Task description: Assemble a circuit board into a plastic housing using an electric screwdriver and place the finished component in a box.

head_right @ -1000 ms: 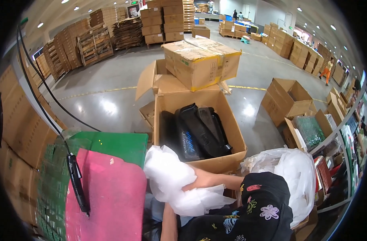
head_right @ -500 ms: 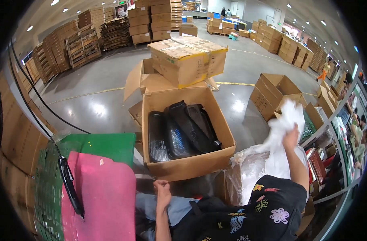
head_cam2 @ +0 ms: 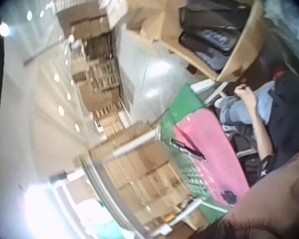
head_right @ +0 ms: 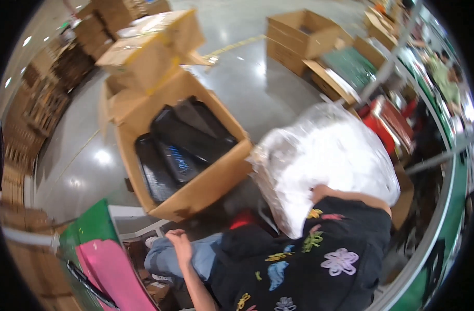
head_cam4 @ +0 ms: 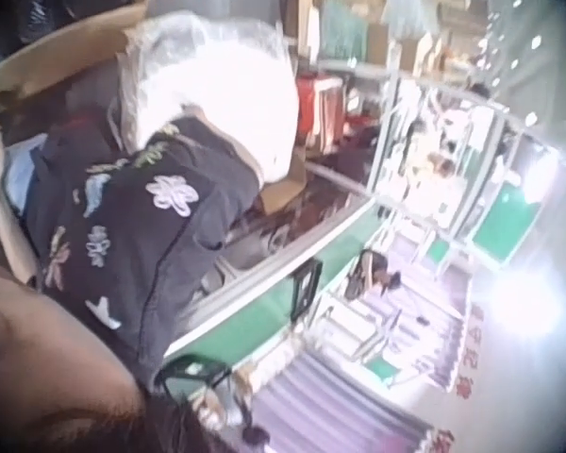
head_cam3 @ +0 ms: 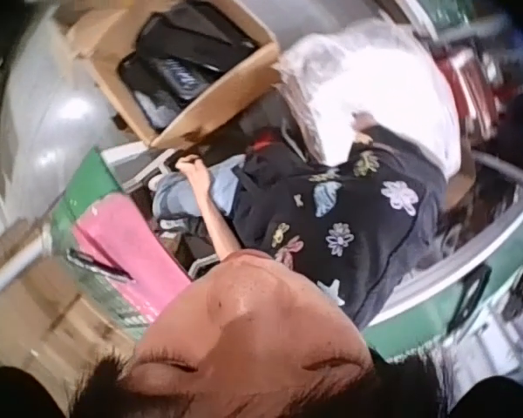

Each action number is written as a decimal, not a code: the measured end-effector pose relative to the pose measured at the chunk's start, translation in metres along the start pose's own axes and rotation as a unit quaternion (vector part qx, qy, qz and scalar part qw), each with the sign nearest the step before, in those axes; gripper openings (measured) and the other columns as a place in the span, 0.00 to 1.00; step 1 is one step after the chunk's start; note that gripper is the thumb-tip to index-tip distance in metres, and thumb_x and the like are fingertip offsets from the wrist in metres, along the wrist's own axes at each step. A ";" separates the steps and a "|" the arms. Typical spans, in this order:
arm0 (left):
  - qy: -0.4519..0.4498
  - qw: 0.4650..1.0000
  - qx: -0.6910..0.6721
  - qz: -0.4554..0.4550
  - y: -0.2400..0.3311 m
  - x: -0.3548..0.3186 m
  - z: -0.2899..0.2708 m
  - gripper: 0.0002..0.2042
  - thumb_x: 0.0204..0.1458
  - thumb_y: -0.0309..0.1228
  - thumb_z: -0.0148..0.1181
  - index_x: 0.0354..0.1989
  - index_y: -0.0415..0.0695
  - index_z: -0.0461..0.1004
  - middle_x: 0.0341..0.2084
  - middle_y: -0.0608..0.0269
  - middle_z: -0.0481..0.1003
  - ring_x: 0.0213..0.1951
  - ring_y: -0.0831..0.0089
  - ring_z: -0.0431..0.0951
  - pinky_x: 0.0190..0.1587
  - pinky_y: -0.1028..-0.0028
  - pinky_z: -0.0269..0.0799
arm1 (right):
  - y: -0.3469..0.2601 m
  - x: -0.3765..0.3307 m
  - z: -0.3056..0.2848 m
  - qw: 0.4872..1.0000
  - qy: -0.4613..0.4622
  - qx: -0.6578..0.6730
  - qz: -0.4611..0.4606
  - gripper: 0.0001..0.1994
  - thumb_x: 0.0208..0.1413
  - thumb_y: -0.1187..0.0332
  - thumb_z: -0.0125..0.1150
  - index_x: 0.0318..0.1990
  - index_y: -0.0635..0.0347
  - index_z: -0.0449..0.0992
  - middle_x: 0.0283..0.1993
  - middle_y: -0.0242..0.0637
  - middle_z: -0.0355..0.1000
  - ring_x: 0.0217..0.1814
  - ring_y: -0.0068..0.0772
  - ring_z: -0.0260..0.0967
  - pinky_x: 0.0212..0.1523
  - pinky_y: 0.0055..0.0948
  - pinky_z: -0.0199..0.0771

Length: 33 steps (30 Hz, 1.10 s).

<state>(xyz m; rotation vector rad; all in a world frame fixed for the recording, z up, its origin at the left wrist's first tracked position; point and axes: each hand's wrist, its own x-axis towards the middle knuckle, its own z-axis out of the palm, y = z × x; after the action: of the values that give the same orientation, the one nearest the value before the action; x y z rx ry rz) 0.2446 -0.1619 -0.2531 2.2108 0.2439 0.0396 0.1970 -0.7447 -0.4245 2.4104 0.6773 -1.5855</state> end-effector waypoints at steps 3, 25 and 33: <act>-0.042 0.999 0.010 0.004 -0.011 0.002 0.002 0.12 0.50 0.20 0.49 0.43 0.37 0.57 0.40 0.49 0.64 0.47 0.58 0.64 0.56 0.61 0.59 | -0.049 -0.071 -0.005 0.996 -0.043 0.080 0.004 0.17 0.57 0.56 0.61 0.49 0.52 0.76 0.46 0.40 0.76 0.48 0.35 0.75 0.42 0.36 0.77; -0.146 0.987 -0.044 -0.050 0.028 -0.004 0.006 0.07 0.60 0.23 0.52 0.44 0.38 0.74 0.31 0.61 0.79 0.35 0.75 0.78 0.42 0.74 0.74 | 0.023 0.014 -0.255 0.986 -0.071 0.087 -0.126 0.15 0.60 0.55 0.58 0.47 0.55 0.78 0.46 0.37 0.76 0.48 0.30 0.74 0.43 0.36 0.76; -0.122 0.984 -0.128 -0.039 0.008 -0.004 0.014 0.09 0.60 0.28 0.55 0.44 0.37 0.75 0.33 0.57 0.81 0.38 0.72 0.80 0.44 0.72 0.75 | -0.015 -0.054 -0.304 0.984 -0.133 0.106 -0.051 0.15 0.61 0.55 0.58 0.46 0.56 0.78 0.46 0.36 0.76 0.48 0.28 0.73 0.44 0.36 0.76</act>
<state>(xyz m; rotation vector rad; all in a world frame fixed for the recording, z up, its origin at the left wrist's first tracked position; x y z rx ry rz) 0.2433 -0.1786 -0.2547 1.9264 0.1770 -0.2291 0.4226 -0.6286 -0.2477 2.2695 0.6162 -2.0698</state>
